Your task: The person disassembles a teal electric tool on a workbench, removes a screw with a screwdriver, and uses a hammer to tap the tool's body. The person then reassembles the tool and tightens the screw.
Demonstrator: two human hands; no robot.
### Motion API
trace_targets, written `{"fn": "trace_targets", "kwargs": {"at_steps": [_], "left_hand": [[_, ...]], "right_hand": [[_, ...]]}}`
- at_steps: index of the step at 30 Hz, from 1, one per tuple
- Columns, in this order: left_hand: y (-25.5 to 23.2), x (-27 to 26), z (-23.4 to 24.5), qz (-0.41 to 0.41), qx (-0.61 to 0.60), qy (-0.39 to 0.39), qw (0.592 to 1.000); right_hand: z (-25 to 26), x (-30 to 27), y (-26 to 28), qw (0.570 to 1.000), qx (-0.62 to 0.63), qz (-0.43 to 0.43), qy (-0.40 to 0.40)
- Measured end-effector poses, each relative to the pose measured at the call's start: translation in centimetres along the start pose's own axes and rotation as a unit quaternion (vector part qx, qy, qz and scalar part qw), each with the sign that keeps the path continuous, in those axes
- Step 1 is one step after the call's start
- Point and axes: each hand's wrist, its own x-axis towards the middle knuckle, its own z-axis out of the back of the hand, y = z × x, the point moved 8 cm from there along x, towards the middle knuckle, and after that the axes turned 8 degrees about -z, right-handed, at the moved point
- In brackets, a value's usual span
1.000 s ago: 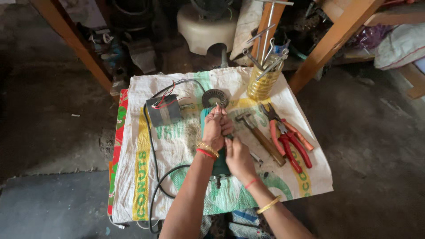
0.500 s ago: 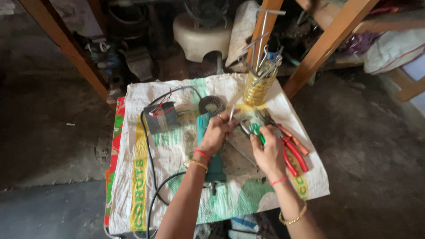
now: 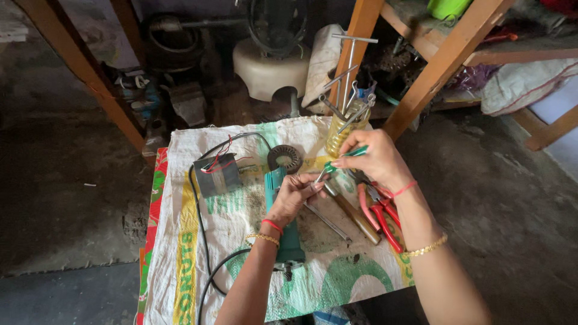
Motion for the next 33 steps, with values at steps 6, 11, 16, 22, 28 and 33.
{"fn": "trace_targets", "kwargs": {"at_steps": [6,11,16,22,28,33], "left_hand": [[-0.1,0.1,0.0,-0.001,-0.010,0.009,1.000],[0.0,-0.1,0.2,0.011,-0.012,0.009,1.000],[0.2,0.0,0.3,0.013,-0.013,0.021,1.000],[0.1,0.2,0.3,0.013,-0.025,0.009,1.000],[0.1,0.1,-0.2,0.021,-0.013,0.024,0.999],[0.4,0.0,0.5,0.035,-0.048,-0.016,0.998]], "right_hand": [[-0.3,2.8,0.5,0.996,-0.078,-0.013,0.038],[-0.7,3.9,0.0,0.991,-0.090,-0.011,0.102],[-1.0,3.8,-1.1,0.991,0.004,-0.016,0.130],[-1.3,4.2,-5.3,0.955,0.210,-0.194,0.076],[-2.4,3.9,-8.1,0.927,0.268,-0.256,0.058],[-2.4,4.3,-10.3,0.904,0.298,-0.303,0.041]]}}
